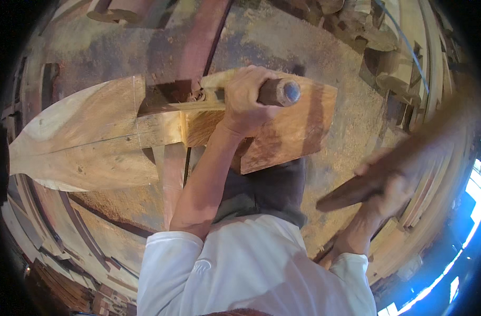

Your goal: The person uses a chisel and mallet to carve a wooden piece clamped on a workbench. They repeatedly strike the chisel to remove wood shavings and shape the piece, adjusting the chisel position as needed.

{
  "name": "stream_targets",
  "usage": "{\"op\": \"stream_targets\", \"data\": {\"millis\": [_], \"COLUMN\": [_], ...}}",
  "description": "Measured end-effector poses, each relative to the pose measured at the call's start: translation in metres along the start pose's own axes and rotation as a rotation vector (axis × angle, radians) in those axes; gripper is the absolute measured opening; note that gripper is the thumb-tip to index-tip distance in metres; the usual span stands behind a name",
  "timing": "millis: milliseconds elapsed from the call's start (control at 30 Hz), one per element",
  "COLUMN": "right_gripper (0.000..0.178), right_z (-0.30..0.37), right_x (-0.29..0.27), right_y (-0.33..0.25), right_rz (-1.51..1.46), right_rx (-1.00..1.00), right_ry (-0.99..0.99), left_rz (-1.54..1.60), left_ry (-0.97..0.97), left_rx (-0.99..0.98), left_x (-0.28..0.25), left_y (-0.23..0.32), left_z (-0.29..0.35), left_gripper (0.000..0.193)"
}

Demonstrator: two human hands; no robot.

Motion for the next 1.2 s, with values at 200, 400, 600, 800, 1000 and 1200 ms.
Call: {"op": "stream_targets", "data": {"millis": [200, 400, 600, 800, 1000, 1200], "right_gripper": [0.083, 0.074, 0.053, 0.065, 0.052, 0.05], "right_z": [0.003, 0.01, -0.01, 0.058, 0.084, 0.054], "right_x": [0.025, -0.014, 0.048, 0.015, -0.025, -0.036], "right_y": [-0.003, -0.017, -0.008, 0.027, 0.004, -0.051], "right_rz": [0.852, 0.5, 0.998, 0.489, 0.569, 0.408], "right_rx": [0.011, -0.059, -0.091, 0.354, 0.063, -0.256], "right_ry": [-0.102, 0.336, -0.102, 0.362, 0.621, 0.762], "left_rz": [0.067, 0.062, -0.012, -0.005, 0.123, 0.182], "left_ry": [0.021, 0.044, 0.094, 0.066, 0.117, 0.141], "left_rx": [0.046, 0.032, -0.015, 0.177, 0.202, 0.194], "left_x": [0.009, 0.007, 0.006, 0.02, 0.018, 0.017], "left_y": [-0.01, -0.011, -0.008, 0.061, 0.089, 0.118], "left_z": [-0.001, -0.004, 0.004, 0.028, 0.015, 0.007], "left_gripper": [0.044, 0.042, 0.029, 0.021, 0.019, 0.013]}}
Point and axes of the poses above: each hand's wrist, its own z-axis away from the middle knuckle, its own x-axis out of the palm, y = z × x, the point moved 1 cm from there along -z, towards the middle knuckle, and after that the axes turned 10 degrees about -x, right-handed, at the moved point
